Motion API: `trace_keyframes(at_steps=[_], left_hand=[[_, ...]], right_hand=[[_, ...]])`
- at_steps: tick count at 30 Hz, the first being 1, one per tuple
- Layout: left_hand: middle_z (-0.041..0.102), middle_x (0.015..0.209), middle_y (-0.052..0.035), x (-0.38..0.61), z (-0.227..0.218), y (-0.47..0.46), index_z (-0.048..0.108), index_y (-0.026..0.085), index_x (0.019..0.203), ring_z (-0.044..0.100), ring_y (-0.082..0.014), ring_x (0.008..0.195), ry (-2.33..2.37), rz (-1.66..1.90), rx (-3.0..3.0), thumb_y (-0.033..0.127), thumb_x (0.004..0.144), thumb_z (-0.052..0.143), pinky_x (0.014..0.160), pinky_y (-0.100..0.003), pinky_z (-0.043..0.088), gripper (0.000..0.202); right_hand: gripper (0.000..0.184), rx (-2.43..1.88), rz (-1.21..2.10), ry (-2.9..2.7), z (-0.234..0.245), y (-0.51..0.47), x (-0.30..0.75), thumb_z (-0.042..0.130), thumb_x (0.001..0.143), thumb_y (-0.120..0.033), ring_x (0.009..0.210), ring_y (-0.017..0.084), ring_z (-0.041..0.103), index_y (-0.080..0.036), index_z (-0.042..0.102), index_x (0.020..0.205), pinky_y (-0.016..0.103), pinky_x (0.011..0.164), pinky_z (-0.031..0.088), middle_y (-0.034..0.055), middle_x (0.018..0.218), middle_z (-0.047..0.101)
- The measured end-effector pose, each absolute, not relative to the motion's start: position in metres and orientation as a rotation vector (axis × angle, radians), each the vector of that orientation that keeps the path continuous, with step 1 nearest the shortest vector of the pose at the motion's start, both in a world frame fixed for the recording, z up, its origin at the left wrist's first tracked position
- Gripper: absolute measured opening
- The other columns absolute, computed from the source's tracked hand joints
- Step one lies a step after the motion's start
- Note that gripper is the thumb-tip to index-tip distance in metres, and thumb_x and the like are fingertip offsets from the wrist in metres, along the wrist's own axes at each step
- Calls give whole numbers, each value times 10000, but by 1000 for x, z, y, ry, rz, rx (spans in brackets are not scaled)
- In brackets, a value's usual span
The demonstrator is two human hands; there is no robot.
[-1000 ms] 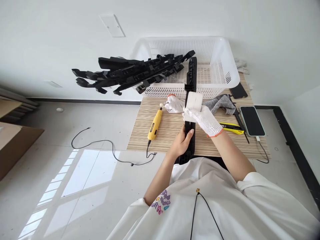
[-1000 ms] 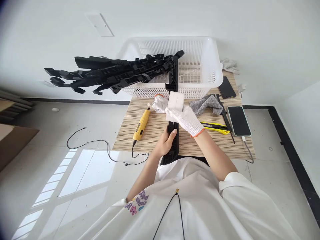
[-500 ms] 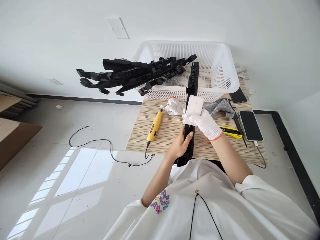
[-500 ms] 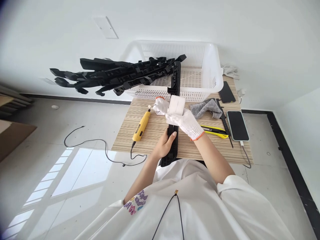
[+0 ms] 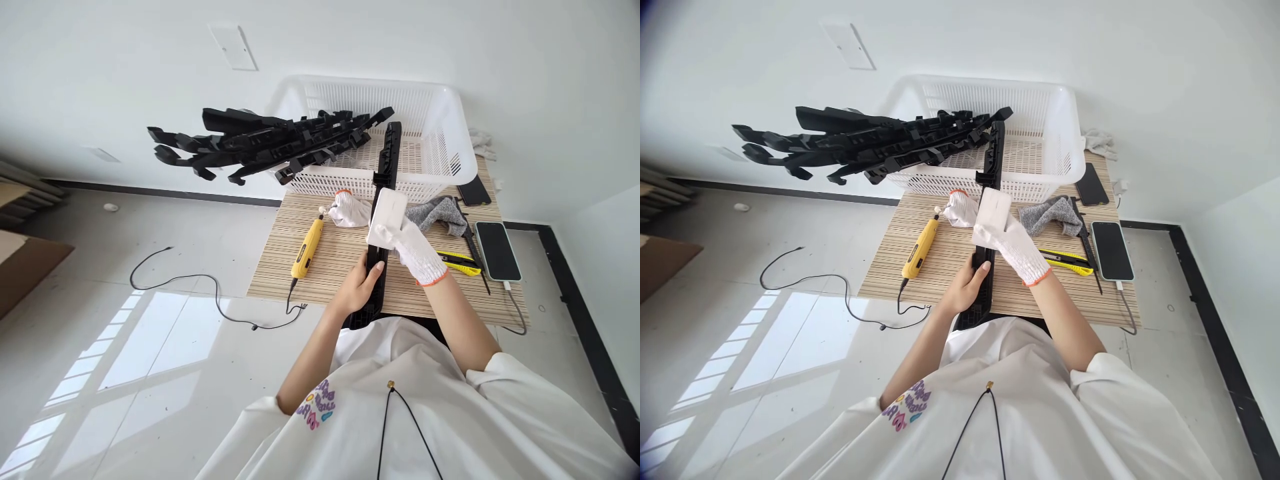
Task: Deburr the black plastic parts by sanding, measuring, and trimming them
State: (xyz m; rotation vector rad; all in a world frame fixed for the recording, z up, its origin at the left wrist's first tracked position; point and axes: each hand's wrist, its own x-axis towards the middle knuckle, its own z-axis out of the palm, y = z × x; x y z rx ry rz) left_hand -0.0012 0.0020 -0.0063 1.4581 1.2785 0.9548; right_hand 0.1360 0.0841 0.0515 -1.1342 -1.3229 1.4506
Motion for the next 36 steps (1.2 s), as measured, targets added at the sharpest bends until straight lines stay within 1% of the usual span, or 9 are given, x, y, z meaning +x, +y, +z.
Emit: trace_keyframes(at_steps=[5, 10, 15, 17, 20, 22, 26, 29, 36], left_hand=[[695, 1331, -85, -1, -7, 2, 565, 205, 1335, 610, -281, 1308, 1278, 952, 1471, 533, 1043, 447, 1149, -412, 432, 455], [699, 1302, -94, -1, -6, 2, 544, 190, 1321, 617, -284, 1285, 1274, 951, 1473, 537, 1043, 448, 1130, -417, 441, 454], [693, 1315, -86, -2, -5, 2, 559, 197, 1272, 628, -263, 1268, 1269, 955, 1477, 541, 1042, 452, 1081, -372, 476, 427], [688, 1337, -80, -2, -5, 2, 560, 206, 1283, 616, -259, 1294, 1264, 952, 1477, 534, 1045, 449, 1102, -367, 462, 420], [699, 1330, -81, -2, -7, 3, 560, 209, 1306, 616, -268, 1301, 1274, 939, 1477, 532, 1046, 445, 1130, -387, 439, 430], [704, 1322, -89, -1, -8, 3, 555, 204, 1320, 615, -277, 1306, 1278, 946, 1481, 530, 1043, 452, 1140, -403, 431, 440], [713, 1298, -91, 1, -8, 2, 562, 204, 1302, 593, -282, 1340, 1288, 984, 1493, 518, 1040, 458, 1134, -403, 438, 422], [711, 1300, -98, 3, -8, 1, 581, 209, 1249, 607, -297, 1319, 1309, 995, 1517, 526, 1037, 457, 1098, -421, 464, 401], [745, 1193, -112, 5, -7, 1, 596, 210, 1191, 660, -323, 1224, 1339, 984, 1547, 530, 1037, 444, 1046, -462, 487, 386]], right_hand=[[627, -1158, 1526, -1117, 54, 77, 148, 827, 665, -554, 950, 216, 717, -218, 635, 1158, 295, 725, 605, 72, 1114, 749], [571, -1198, 1514, -970, 57, 80, 160, 869, 609, -555, 883, 229, 730, -209, 631, 995, 309, 656, 607, 69, 999, 755], [501, -1218, 1316, -986, 66, 71, 173, 733, 773, -613, 750, 194, 703, -236, 623, 1083, 255, 489, 485, 59, 943, 740], [468, -1223, 1313, -1016, 72, 66, 171, 757, 769, -575, 645, 157, 648, -236, 634, 1068, 255, 474, 466, 42, 898, 727], [472, -1183, 1362, -1109, 78, 65, 157, 822, 706, -538, 665, 155, 645, -215, 663, 1012, 273, 540, 518, 39, 875, 719], [466, -1144, 1339, -1215, 78, 70, 146, 793, 730, -551, 746, 173, 670, -198, 677, 1011, 287, 606, 543, 49, 891, 726], [446, -1267, 1040, -1466, 78, 78, 133, 723, 783, -571, 810, 182, 667, -173, 712, 984, 309, 717, 532, 55, 899, 738], [469, -1439, 806, -1579, 87, 73, 129, 659, 815, -638, 845, 202, 673, -199, 724, 967, 333, 782, 505, 41, 887, 743], [533, -1674, 610, -1666, 116, 55, 120, 464, 928, -699, 859, 247, 681, -232, 720, 905, 350, 778, 467, 66, 843, 741]])
